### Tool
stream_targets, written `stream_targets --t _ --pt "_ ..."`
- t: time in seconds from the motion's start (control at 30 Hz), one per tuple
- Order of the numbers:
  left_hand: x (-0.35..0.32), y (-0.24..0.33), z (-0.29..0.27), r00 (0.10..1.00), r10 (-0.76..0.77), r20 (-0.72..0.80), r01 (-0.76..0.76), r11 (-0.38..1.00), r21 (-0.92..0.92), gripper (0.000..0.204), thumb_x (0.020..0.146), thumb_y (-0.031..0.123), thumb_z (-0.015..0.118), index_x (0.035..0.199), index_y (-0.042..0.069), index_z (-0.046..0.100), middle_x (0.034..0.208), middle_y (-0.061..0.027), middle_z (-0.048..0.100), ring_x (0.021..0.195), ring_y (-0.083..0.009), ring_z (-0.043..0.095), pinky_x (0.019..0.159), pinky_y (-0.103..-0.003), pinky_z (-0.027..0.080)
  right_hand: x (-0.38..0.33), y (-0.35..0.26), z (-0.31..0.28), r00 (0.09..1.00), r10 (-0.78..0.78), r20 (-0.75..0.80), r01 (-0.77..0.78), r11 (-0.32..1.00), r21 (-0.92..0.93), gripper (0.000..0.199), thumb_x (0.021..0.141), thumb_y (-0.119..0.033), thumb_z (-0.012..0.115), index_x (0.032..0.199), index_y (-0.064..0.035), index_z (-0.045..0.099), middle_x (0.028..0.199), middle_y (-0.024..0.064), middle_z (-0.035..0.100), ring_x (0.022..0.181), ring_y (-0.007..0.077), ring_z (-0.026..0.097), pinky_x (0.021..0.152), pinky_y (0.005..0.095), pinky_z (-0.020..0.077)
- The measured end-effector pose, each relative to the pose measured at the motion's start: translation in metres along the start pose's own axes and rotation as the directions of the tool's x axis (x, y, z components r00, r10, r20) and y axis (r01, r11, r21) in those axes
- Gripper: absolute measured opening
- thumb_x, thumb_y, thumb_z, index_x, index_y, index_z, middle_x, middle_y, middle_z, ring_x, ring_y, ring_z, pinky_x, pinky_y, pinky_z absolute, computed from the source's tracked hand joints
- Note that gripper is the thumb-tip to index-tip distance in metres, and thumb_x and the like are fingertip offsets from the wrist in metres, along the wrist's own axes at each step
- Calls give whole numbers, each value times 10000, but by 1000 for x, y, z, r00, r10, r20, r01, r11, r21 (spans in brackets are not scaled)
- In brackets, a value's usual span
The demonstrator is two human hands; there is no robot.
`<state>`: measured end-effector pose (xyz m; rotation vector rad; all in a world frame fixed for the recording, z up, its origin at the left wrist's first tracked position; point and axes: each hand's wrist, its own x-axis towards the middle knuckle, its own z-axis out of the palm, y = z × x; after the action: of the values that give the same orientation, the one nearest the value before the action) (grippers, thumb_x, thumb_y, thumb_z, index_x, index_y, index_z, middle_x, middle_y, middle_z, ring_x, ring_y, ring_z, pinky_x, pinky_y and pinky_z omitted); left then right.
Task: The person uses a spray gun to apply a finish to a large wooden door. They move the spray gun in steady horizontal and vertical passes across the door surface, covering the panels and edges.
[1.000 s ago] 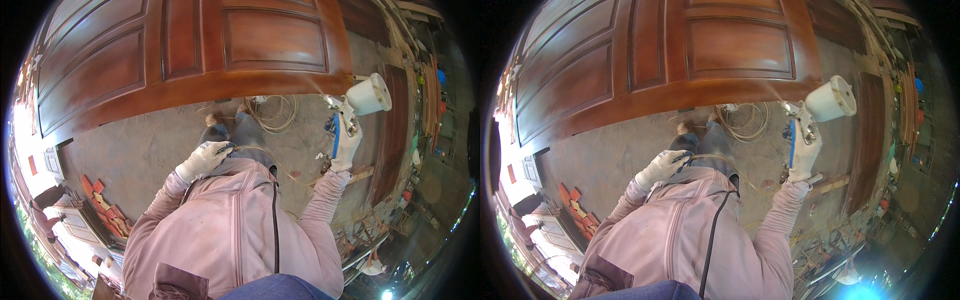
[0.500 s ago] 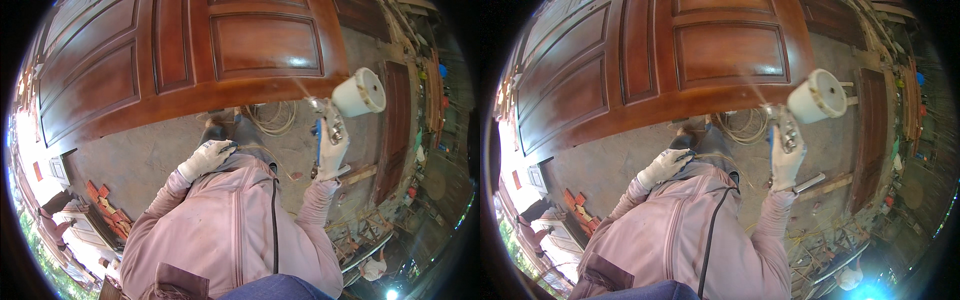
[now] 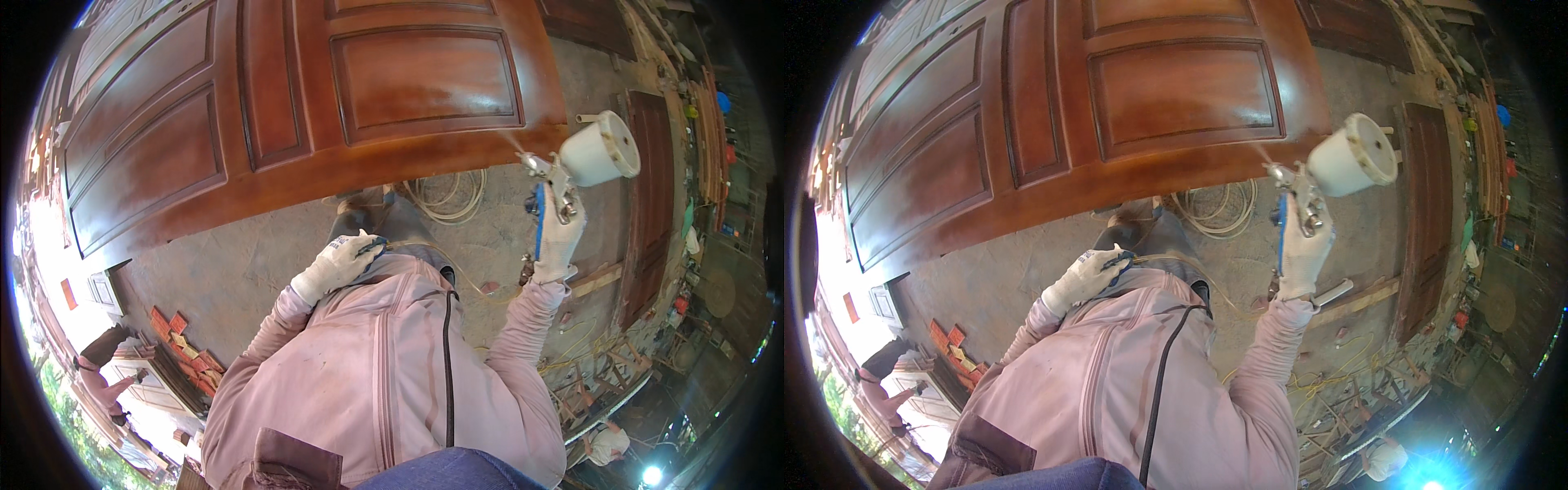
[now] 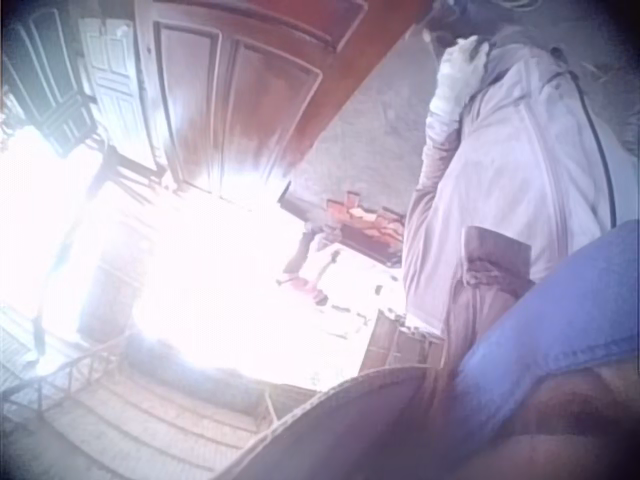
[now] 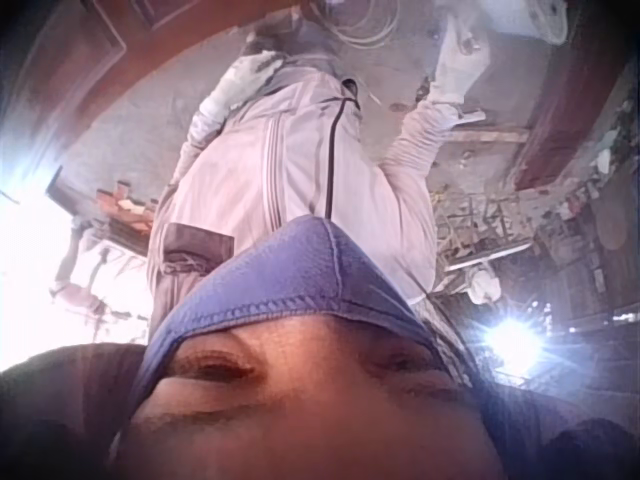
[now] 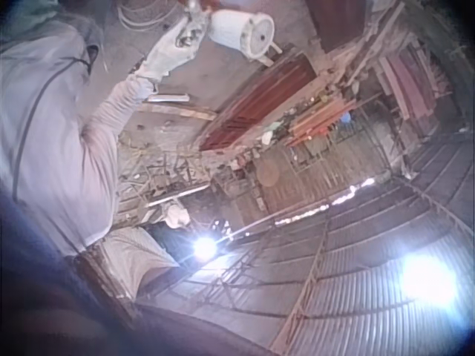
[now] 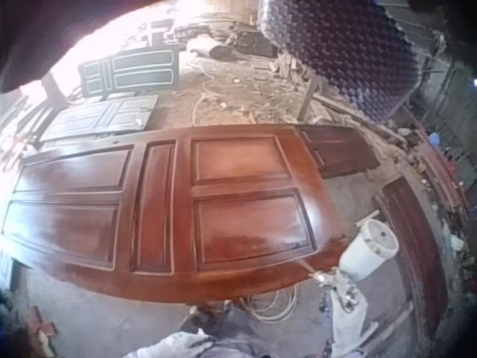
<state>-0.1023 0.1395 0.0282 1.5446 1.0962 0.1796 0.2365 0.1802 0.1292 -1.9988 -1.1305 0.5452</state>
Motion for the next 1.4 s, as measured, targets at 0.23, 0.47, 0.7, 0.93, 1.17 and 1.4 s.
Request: stream_targets --t 0.23,0.47,0.7,0.93,1.17,1.4 --pt "1 6 0 991 99 -87 -99 995 11 305 934 220 635 1116 -24 662 956 -221 693 889 -353 675 782 -380 526 14 -4 -4 984 -114 -135 91 982 -168 330 934 -102 635 1236 30 621 1106 122 705 966 173 673 828 317 511" --pt "1 0 -1 999 -22 -26 21 1000 -6 310 947 246 609 1120 -6 658 1042 -207 677 992 -356 644 847 -398 524 -9 -39 31 969 -126 214 92 982 164 246 935 -66 632 1158 35 655 1031 65 707 902 106 644 794 266 500" --pt "2 -2 -9 995 -103 10 104 993 -48 298 936 203 623 1128 -24 649 1073 -188 650 939 -349 645 823 -412 532 5 -33 44 933 -28 359 -103 935 340 210 931 -58 636 1122 23 668 930 26 681 812 70 625 721 229 497" --pt "3 -4 -3 988 129 -81 -124 990 63 266 924 180 641 1099 -19 658 1050 -172 643 936 -335 648 815 -404 533 35 -2 10 1000 21 -17 -20 998 57 234 952 -80 615 1156 23 663 934 39 687 786 82 635 716 250 514" --pt "6 -13 6 878 441 -184 -374 874 311 258 904 175 671 1081 -13 664 1058 -174 643 931 -338 648 810 -409 535 40 -18 19 964 -238 -121 220 964 -151 307 947 -79 617 1237 20 631 1153 102 694 1011 169 653 892 311 496" --pt "4 -6 -4 991 24 -133 -28 999 -31 291 901 167 670 1111 -33 641 1029 -187 673 908 -344 653 784 -405 533 22 -47 57 935 -68 347 -15 973 230 241 941 -61 622 1163 29 654 972 67 712 808 98 662 722 237 517"
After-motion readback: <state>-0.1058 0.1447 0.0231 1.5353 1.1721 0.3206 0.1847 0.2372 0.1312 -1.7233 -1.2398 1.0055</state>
